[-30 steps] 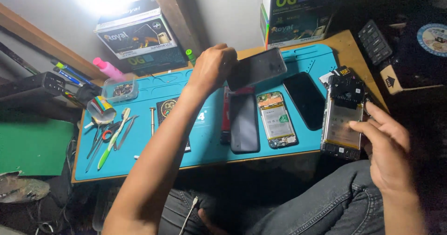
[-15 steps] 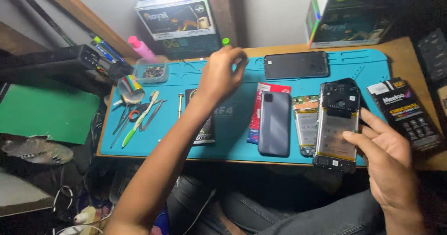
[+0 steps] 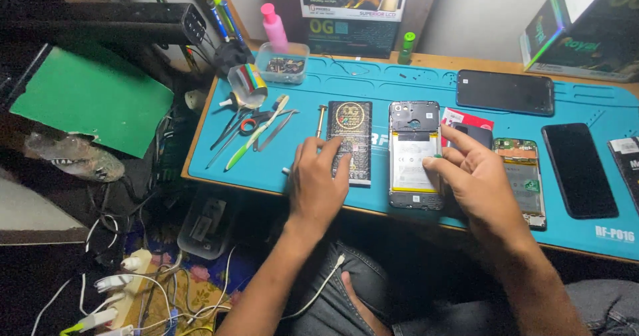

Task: Installing a new battery into a mobile phone chassis and cleaning the components.

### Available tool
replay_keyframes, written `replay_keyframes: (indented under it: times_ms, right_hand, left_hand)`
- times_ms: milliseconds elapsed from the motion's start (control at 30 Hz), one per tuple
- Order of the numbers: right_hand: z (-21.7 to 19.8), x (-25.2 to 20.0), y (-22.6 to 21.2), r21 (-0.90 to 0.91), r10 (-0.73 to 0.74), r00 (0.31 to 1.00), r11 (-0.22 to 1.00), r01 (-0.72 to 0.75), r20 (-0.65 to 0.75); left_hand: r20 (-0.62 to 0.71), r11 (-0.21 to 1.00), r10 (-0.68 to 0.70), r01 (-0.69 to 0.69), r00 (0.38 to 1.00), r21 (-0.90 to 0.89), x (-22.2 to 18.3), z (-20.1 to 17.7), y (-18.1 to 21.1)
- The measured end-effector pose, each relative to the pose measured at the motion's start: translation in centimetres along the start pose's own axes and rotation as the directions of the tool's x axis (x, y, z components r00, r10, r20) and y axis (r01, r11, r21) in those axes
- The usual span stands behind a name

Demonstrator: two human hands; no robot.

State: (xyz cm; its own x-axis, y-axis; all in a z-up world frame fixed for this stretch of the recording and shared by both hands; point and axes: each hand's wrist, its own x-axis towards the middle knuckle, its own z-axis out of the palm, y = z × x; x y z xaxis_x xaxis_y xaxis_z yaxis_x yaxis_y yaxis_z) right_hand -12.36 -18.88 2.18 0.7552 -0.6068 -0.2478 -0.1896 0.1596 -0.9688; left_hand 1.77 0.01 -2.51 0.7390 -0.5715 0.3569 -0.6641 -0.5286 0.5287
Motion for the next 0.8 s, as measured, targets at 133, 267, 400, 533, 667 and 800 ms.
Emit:
replay_keyframes:
  times_ms: [133,267,400,533,667,800]
  right_hand:
    - [1.5,-1.0,-1.3,-0.095,0.034,0.998,0.995,-0.039,-0.044]
    - [2.5,-1.2,-1.5,-0.155,0.062,0.996,0.985,-0.07,-0.059]
    - [4.2,-0.1,-1.2,-0.128,0.064,0.998,0.989,-0.067,-0.028]
    - [5.2,1.9,0.6,-0.109,0.034,0.999,0.993,-0.036,-0.02]
    - [6.7,3.2,1.4,-0.152,0.039,0.999,0.988,-0.038,0.004]
    - [8.5,4.5,2.0,-0.155,0.048,0.999,0.987,-0.044,0.025]
  left_hand:
    - [0.064,0.997,0.012,-0.008,0.998,-0.071,2.1,3.3,-3.0]
    - [0.176,0.991,-0.064,0.083,0.982,-0.101,3.3,4.8,-3.5]
    - [0.245,0.983,-0.14,0.164,0.959,-0.079,4.1,5.1,-4.1]
    - [0.273,0.95,-0.207,0.259,0.94,-0.173,4.4,2.9,-4.3]
    - [0.287,0.857,-0.42,0.48,0.861,-0.186,4.7,-0.5,-6.7]
    - [0.233,0.867,-0.458,0.489,0.858,-0.098,4.7,-1.5,-9.8]
